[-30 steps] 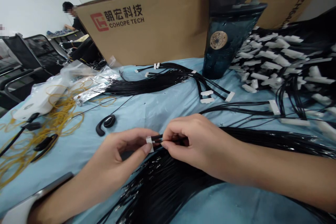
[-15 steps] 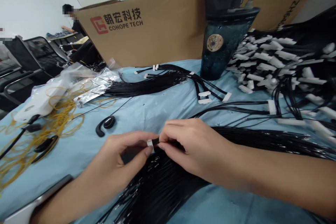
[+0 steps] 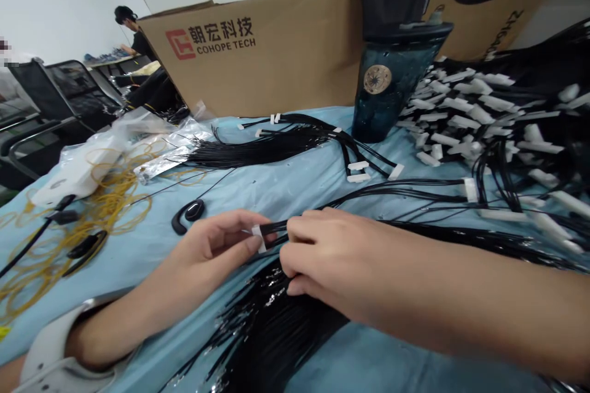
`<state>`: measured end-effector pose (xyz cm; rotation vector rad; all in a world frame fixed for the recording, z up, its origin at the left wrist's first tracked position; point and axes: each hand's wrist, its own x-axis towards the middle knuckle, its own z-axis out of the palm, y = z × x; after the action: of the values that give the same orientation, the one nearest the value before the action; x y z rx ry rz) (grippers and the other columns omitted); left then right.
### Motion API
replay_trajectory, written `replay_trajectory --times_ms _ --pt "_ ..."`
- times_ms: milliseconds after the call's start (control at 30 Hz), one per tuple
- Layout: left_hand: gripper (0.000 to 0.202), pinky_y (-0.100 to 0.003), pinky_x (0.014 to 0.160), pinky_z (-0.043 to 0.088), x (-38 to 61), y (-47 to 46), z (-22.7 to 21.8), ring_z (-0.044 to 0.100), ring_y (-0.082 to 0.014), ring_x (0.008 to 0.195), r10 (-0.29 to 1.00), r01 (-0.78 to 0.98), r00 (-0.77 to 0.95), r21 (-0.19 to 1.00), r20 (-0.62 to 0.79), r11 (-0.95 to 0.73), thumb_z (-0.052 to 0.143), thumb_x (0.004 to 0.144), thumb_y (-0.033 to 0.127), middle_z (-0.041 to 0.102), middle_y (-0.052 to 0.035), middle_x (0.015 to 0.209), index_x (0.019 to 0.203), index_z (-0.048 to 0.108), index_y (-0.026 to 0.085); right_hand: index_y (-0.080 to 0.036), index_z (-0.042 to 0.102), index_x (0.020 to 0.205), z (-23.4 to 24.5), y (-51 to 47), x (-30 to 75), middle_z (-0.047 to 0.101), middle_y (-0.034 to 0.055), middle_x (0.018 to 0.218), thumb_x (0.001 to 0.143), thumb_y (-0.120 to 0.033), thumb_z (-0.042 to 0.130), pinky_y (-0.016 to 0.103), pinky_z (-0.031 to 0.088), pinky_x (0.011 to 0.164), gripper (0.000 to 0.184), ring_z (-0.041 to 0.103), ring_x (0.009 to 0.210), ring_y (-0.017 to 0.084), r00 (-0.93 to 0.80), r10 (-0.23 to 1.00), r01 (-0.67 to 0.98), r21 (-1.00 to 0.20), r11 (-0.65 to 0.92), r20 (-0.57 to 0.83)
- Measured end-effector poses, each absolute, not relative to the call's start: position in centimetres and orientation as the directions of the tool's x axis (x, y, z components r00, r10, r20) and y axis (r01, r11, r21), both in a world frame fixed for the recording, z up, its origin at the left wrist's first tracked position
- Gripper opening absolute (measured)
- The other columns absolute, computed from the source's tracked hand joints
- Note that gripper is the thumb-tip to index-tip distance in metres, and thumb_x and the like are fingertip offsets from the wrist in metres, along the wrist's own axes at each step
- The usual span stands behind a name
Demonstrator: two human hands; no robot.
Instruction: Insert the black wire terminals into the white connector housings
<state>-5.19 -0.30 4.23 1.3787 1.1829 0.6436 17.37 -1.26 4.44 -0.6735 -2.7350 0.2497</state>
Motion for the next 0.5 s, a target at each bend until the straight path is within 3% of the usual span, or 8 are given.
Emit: replay_trajectory --times_ms 133,233,333,500 --pt "0.023 -0.016 0.066 0.057 -5.2 -0.2 4.4 0.074 -0.0136 0.074 0.906 0.277 0.316 0.941 -0.282 0.196 0.089 0.076 0.027 0.085 0.0021 0.08 0.097 0.081 0.024 -0.018 0.063 0.074 4.9 -0.8 17.6 0.065 0.0007 0.08 0.089 -0.003 0.072 0.027 0.042 0.061 0.023 0.057 0.068 0.013 -0.734 0.648 0.501 -0.48 0.72 0.206" --pt "0.024 -0.018 0.071 0.057 -5.4 -0.1 4.5 0.074 -0.0141 0.079 0.912 0.29 0.298 0.937 -0.282 0.195 0.088 0.077 0.027 0.085 0.001 0.085 0.099 0.081 0.023 -0.018 0.063 0.077 5.4 -0.6 17.4 0.069 -0.0004 0.078 0.092 -0.004 0.067 0.027 0.043 0.062 0.021 0.061 0.067 0.013 -0.669 0.738 0.559 -0.597 0.576 0.086" --pt "0.025 -0.019 0.072 0.056 -5.4 -0.1 4.6 0.073 -0.0147 0.08 0.911 0.308 0.301 0.933 -0.281 0.186 0.087 0.077 0.029 0.084 0.0005 0.085 0.1 0.081 0.023 -0.019 0.071 0.084 5.8 -0.3 17.2 0.074 0.0011 0.083 0.094 -0.009 0.064 0.029 0.045 0.067 0.015 0.064 0.073 0.016 -0.644 0.765 0.579 -0.673 0.46 -0.031" --pt "0.025 -0.019 0.068 0.054 -5.4 -0.3 4.3 0.07 -0.0139 0.076 0.908 0.335 0.308 0.926 -0.284 0.176 0.086 0.079 0.034 0.082 0.0015 0.083 0.101 0.08 0.023 -0.019 0.074 0.082 6.2 -0.3 17.6 0.077 0.0021 0.087 0.095 -0.014 0.061 0.029 0.046 0.067 0.019 0.065 0.073 0.015 -0.644 0.764 0.55 -0.719 0.425 -0.042"
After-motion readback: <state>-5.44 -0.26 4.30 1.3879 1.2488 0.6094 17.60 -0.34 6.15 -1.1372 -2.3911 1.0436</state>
